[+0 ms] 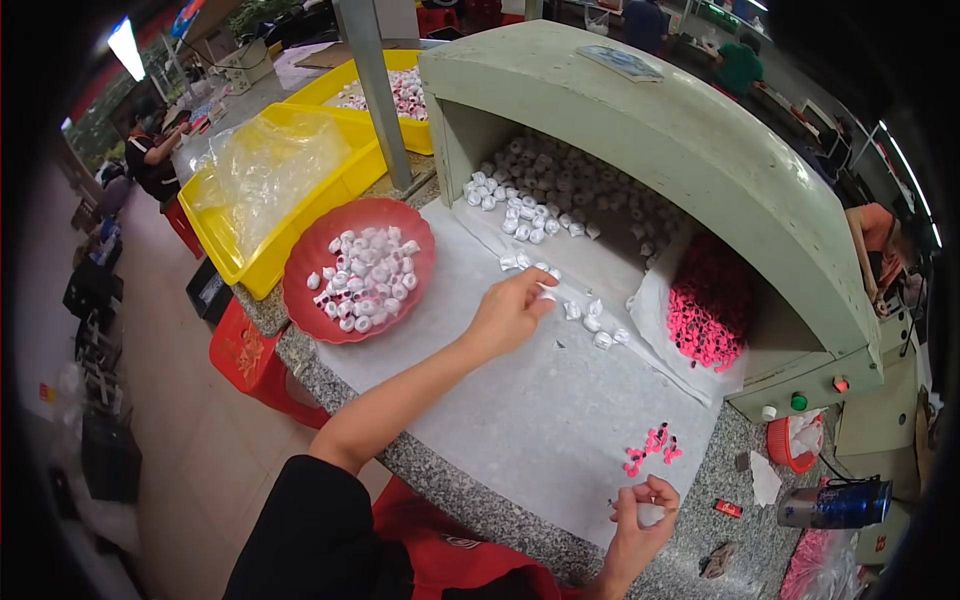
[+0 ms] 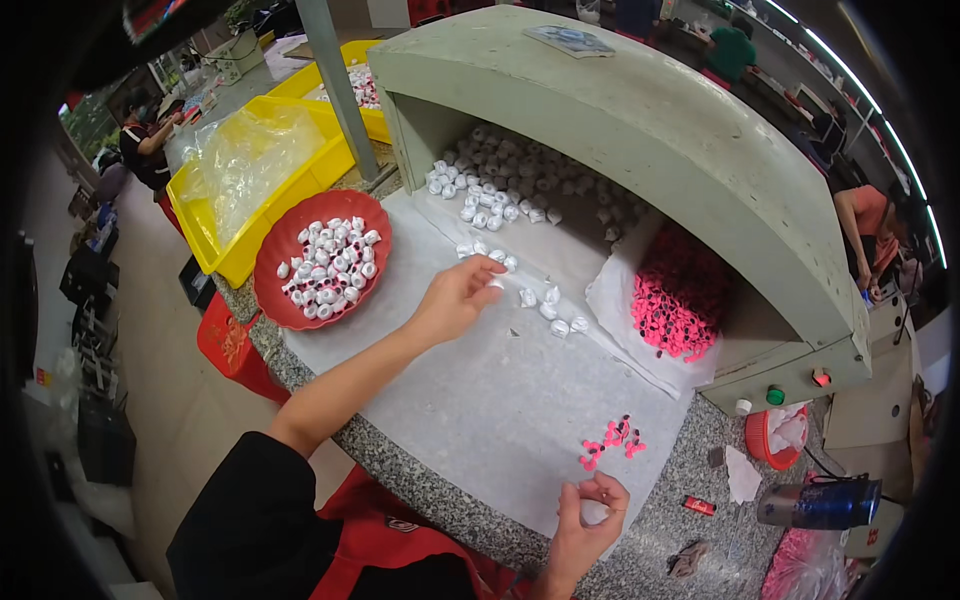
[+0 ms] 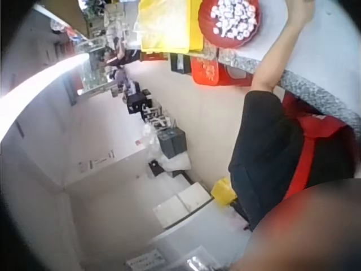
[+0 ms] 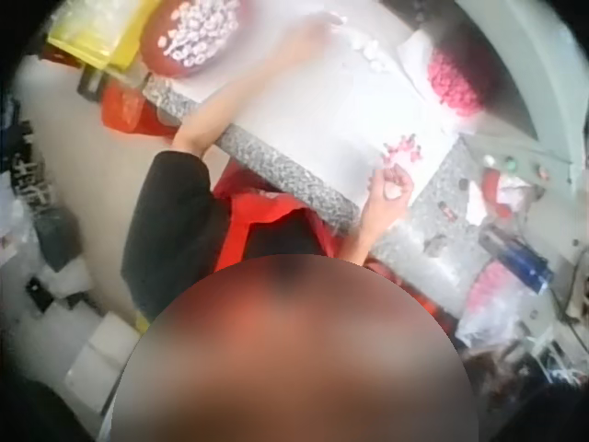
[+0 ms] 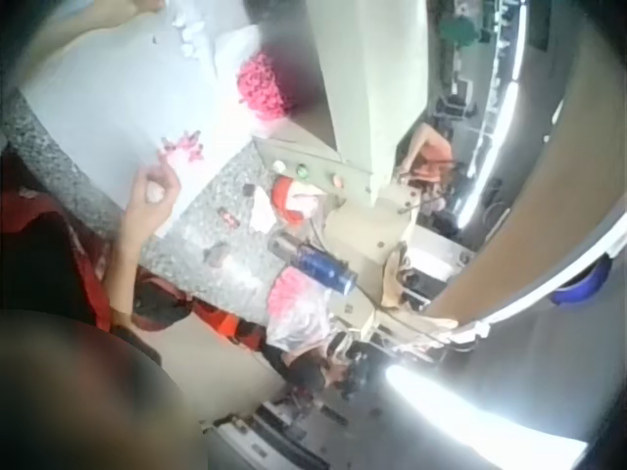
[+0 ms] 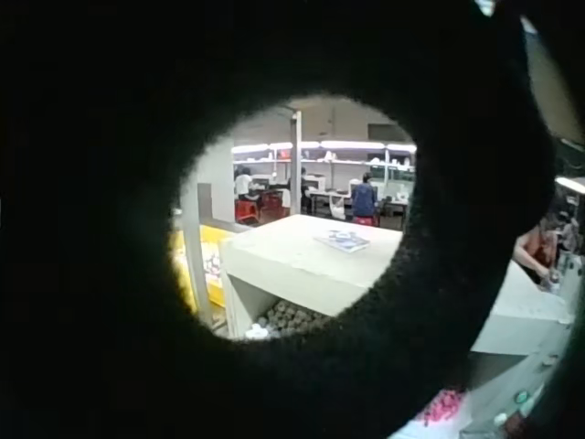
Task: Applying glue and attaching small pink decorative bows to white ceramic figurine heads.
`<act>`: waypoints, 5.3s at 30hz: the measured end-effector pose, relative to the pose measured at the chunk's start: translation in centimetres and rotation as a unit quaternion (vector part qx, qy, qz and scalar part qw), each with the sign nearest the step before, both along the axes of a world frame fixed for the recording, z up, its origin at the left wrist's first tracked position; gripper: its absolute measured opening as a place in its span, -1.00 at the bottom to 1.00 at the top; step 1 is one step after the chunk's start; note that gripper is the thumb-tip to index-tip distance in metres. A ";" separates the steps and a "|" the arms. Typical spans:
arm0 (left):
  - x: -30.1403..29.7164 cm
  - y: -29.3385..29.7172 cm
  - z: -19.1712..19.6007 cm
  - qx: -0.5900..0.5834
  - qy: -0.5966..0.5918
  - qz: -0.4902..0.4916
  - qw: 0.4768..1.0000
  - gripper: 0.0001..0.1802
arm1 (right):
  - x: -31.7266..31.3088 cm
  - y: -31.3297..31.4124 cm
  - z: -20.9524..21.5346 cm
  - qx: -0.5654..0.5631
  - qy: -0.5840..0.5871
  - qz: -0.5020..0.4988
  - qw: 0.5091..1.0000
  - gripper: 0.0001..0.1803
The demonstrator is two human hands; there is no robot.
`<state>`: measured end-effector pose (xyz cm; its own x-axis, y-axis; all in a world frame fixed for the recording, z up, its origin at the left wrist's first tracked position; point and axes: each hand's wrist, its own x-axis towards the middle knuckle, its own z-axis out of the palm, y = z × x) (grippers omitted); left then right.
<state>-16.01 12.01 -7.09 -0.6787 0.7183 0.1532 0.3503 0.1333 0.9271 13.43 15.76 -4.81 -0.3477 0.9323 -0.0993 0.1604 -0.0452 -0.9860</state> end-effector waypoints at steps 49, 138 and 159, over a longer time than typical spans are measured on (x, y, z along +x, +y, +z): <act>13.3 -4.3 5.7 0.169 0.029 -0.085 0.982 -0.61 | -1.2 -0.2 6.5 0.435 0.057 0.145 0.887 -0.70; 14.5 -3.7 4.2 0.185 -0.090 -0.099 0.974 -0.65 | -3.4 1.5 4.7 -0.113 0.151 0.141 0.972 -0.86; 14.9 -4.1 4.5 0.197 -0.023 -0.128 0.972 -0.78 | -3.0 1.5 4.0 0.045 0.118 0.170 0.977 -0.73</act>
